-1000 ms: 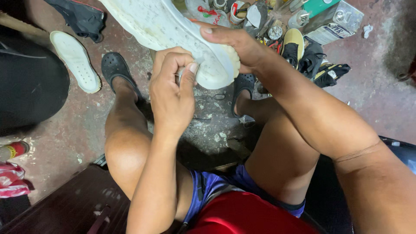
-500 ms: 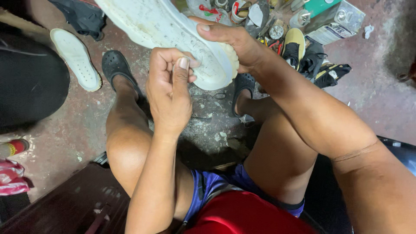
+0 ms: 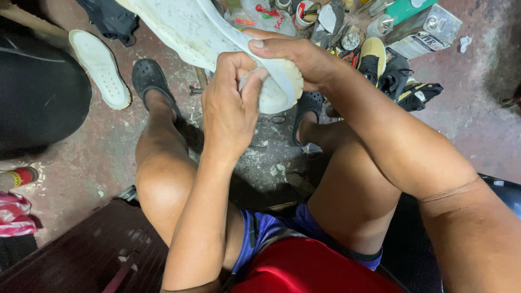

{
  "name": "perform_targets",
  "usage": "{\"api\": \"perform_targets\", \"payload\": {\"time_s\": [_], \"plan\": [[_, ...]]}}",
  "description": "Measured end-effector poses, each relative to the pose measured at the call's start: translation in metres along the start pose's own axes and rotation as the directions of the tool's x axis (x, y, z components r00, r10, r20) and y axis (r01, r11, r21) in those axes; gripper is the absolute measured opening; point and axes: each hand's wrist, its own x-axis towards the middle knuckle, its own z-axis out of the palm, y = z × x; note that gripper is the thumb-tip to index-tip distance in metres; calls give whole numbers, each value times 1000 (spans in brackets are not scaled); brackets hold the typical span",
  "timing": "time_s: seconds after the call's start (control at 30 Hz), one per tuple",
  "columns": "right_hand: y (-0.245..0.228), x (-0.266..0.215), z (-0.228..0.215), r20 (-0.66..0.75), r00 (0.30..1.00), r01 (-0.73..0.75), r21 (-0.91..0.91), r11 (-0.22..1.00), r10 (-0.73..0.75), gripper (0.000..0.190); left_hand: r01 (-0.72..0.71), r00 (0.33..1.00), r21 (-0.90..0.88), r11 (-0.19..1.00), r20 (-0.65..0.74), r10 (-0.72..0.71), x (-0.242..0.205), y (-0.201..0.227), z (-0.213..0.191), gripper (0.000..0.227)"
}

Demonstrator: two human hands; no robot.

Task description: The person cleans a white shoe sole by hand, using a cloth to wipe the surface and a small tool to scrape debris from the tread. The person repeatedly rubs and scrapes different areas of the sole, then wipes the surface again.

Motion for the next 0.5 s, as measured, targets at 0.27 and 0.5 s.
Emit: {"api": "perform_targets", "payload": {"time_s": [0.27, 0.5], "plan": [[0, -8, -10, -38, 999, 9, -103, 995, -13, 74, 17, 999, 128, 992, 28, -21, -3, 3, 0, 23], [-3, -6, -12, -20, 1000, 16, -60, 998, -17, 78, -20, 995, 11, 1000, 100, 19, 5, 2, -4, 10]]}}
